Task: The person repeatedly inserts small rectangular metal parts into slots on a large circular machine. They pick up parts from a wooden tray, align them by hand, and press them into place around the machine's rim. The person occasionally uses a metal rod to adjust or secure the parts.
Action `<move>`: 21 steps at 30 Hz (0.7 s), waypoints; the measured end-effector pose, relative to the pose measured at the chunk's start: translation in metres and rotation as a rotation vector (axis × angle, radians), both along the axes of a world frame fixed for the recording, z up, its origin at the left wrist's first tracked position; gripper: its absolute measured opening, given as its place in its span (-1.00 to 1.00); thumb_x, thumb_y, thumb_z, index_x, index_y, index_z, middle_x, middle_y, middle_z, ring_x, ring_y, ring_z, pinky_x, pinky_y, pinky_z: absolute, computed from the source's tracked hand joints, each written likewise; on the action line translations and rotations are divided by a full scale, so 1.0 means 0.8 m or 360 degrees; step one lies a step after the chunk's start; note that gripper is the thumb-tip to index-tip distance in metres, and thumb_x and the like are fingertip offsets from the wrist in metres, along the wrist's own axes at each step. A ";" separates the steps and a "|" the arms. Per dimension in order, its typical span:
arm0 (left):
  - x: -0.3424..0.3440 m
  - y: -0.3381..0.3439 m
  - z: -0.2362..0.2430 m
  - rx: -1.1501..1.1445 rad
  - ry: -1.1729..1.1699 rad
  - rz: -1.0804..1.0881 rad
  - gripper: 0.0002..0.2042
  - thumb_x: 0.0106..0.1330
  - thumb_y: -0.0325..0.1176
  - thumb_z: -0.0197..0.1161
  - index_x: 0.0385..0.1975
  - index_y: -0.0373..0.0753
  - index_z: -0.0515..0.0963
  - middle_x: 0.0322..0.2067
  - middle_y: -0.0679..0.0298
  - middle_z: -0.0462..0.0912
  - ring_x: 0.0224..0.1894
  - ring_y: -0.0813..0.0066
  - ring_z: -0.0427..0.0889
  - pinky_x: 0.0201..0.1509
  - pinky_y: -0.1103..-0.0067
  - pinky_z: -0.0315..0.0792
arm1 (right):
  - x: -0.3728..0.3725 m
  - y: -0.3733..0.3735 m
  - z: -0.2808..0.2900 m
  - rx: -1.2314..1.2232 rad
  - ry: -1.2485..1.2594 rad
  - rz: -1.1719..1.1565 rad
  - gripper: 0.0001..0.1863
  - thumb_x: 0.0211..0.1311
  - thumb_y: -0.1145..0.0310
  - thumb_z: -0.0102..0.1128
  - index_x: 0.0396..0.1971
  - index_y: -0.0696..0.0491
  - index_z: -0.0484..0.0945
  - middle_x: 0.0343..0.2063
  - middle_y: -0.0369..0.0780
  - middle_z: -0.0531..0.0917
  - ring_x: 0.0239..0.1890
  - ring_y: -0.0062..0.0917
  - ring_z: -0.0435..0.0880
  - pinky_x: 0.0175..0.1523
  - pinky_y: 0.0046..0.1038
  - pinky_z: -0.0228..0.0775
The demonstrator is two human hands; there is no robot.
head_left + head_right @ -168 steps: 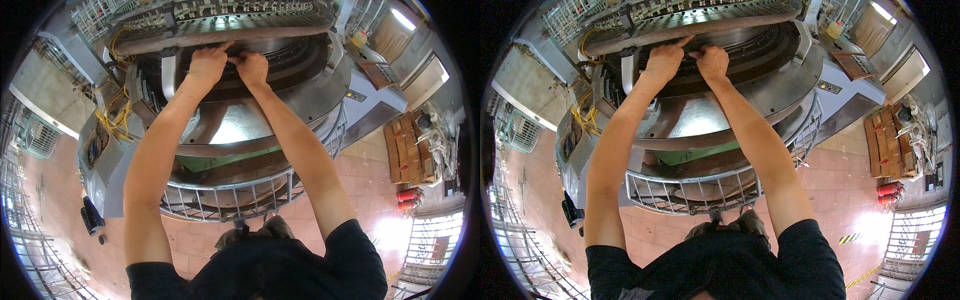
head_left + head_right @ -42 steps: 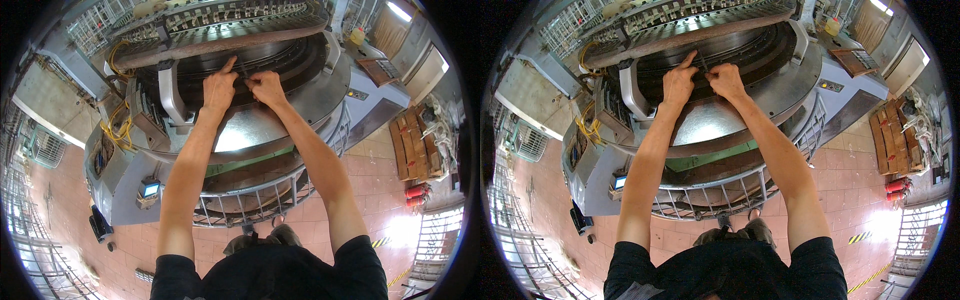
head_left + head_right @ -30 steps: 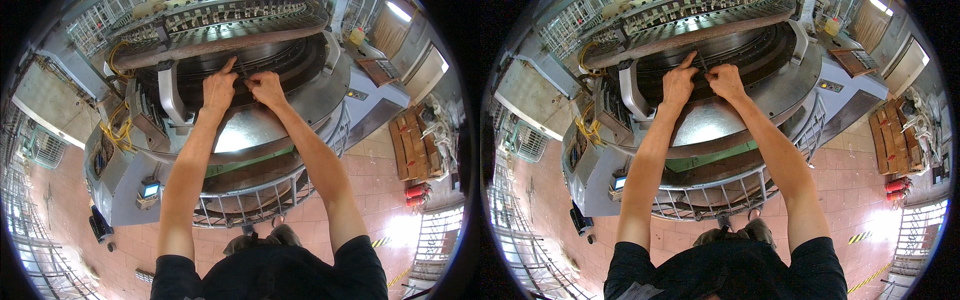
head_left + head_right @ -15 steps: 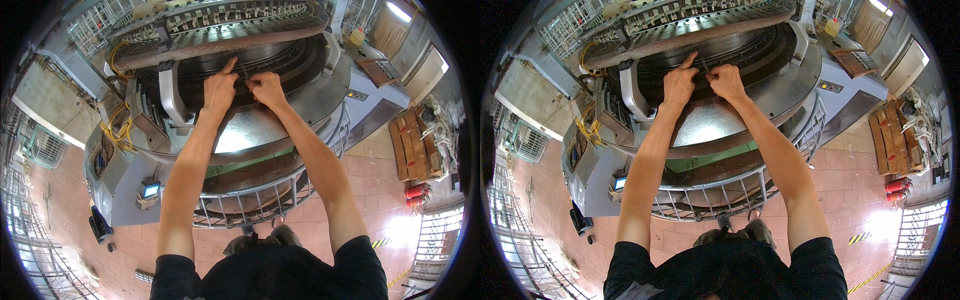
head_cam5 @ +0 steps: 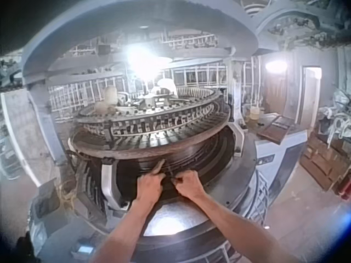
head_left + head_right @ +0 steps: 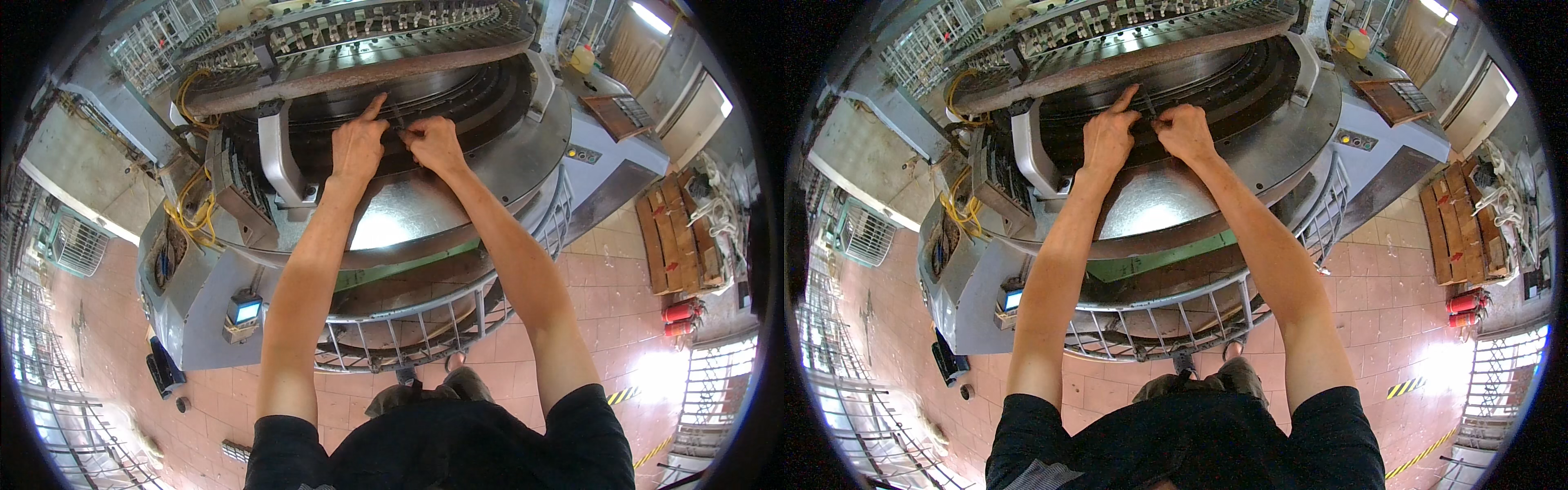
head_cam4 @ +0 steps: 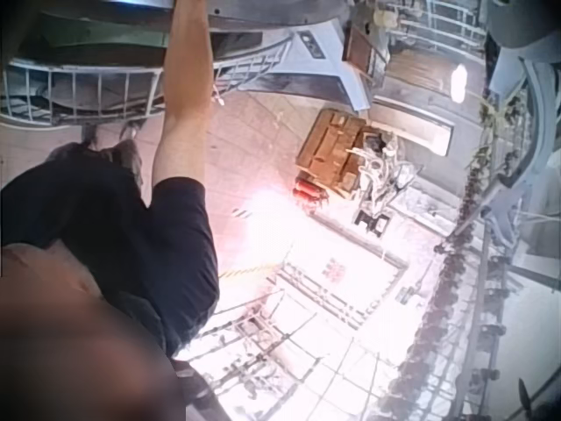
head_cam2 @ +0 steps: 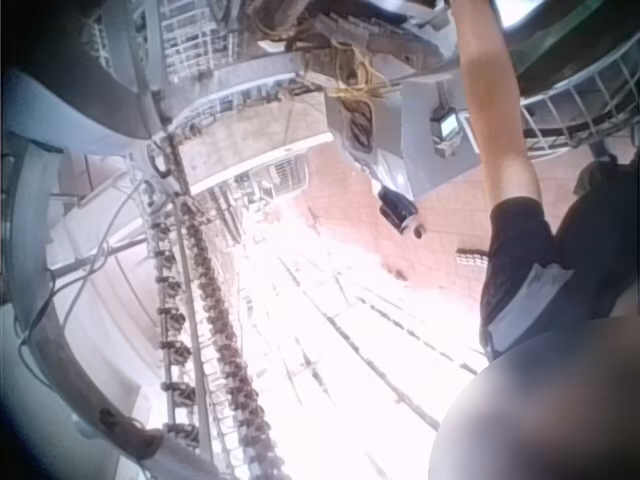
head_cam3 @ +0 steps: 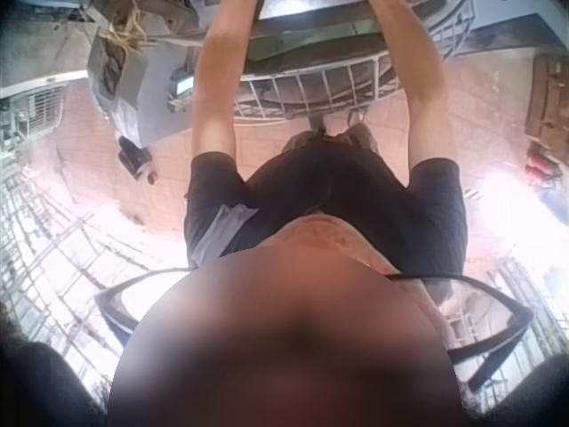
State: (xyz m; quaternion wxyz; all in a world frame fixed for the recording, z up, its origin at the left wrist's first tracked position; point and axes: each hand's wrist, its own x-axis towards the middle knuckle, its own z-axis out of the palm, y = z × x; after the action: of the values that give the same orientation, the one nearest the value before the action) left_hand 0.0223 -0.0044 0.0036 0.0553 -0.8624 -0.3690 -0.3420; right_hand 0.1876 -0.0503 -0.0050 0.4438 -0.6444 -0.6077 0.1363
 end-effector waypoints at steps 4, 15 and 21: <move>0.000 0.000 0.002 -0.0001 -0.0019 -0.0040 -0.74 -0.05 -0.70 0.26 -0.36 -0.28 0.71 0.37 0.45 0.42 -0.17 0.11 0.74 -0.13 0.27 0.62 | 0.002 0.002 -0.002 -0.0032 0.0057 -0.0001 -0.79 0.07 0.36 0.30 -0.39 0.19 0.75 -0.38 0.07 0.72 -0.28 -0.04 0.73 -0.05 -0.22 0.58; -0.013 0.005 0.040 0.0135 0.0630 0.0177 -0.26 0.20 -0.58 0.19 0.45 0.07 0.29 -0.24 0.10 0.71 -0.19 0.09 0.72 -0.14 0.24 0.60 | -0.037 -0.002 -0.011 0.0411 -0.0404 -0.0256 -0.82 0.06 0.37 0.37 -0.58 0.19 0.68 -0.50 0.05 0.69 -0.37 -0.04 0.72 -0.23 -0.13 0.55; -0.017 0.009 0.038 0.0016 0.0654 0.0174 -0.18 0.22 -0.59 0.19 0.51 0.17 0.16 -0.18 0.09 0.71 -0.13 0.08 0.71 -0.10 0.24 0.60 | -0.042 -0.015 -0.002 0.0134 -0.0556 -0.0336 -0.80 0.10 0.32 0.35 -0.52 0.17 0.68 -0.44 0.06 0.70 -0.31 -0.01 0.73 -0.22 -0.09 0.57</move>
State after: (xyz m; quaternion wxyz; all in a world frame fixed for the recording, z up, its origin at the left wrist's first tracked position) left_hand 0.0083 0.0025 0.0342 0.1520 -0.8925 -0.3945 -0.1572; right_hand 0.1540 -0.0626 -0.0065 0.3700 -0.6992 -0.6097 -0.0504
